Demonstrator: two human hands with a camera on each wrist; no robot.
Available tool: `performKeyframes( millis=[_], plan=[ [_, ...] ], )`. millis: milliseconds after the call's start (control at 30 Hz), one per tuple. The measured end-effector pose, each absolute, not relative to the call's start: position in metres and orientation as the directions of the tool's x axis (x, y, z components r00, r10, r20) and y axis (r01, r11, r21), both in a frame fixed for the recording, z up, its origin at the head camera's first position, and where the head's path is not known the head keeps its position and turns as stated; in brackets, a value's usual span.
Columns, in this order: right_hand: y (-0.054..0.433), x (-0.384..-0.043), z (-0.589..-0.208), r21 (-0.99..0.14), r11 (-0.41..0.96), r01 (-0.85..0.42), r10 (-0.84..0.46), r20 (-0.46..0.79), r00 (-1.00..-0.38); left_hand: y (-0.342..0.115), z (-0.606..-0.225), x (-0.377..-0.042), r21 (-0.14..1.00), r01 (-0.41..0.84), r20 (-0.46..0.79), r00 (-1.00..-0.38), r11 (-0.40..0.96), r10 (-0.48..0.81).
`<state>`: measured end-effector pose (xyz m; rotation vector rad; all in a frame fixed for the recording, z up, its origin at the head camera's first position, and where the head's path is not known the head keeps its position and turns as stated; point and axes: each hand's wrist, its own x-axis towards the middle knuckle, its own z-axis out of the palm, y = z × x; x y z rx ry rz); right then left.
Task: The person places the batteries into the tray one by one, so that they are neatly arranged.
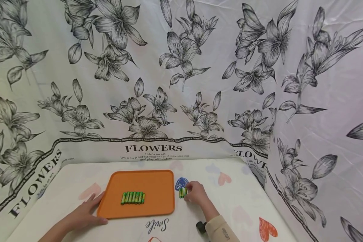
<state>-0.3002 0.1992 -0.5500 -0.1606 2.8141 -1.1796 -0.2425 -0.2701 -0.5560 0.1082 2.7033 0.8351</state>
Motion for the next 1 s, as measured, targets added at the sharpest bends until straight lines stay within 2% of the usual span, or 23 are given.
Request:
performKeyframes(
  millis=[200,500,1000],
  plan=[
    [0.199,-0.3,-0.545,-0.797,0.599,-0.076,-0.126,0.0,-0.992,-0.271,-0.556,-0.243,0.564,-0.007,-0.261,-0.95,0.825,0.17],
    [0.186,-0.301,-0.534,-0.831,0.552,-0.069,-0.162,-0.025,-0.987,-0.271,-0.557,-0.243,0.574,-0.011,-0.265,-0.949,0.819,0.173],
    [0.138,-0.299,-0.516,-0.868,0.494,-0.051,-0.191,-0.051,-0.98,-0.27,-0.555,-0.242,0.565,-0.002,-0.257,-0.951,0.825,0.174]
  ],
)
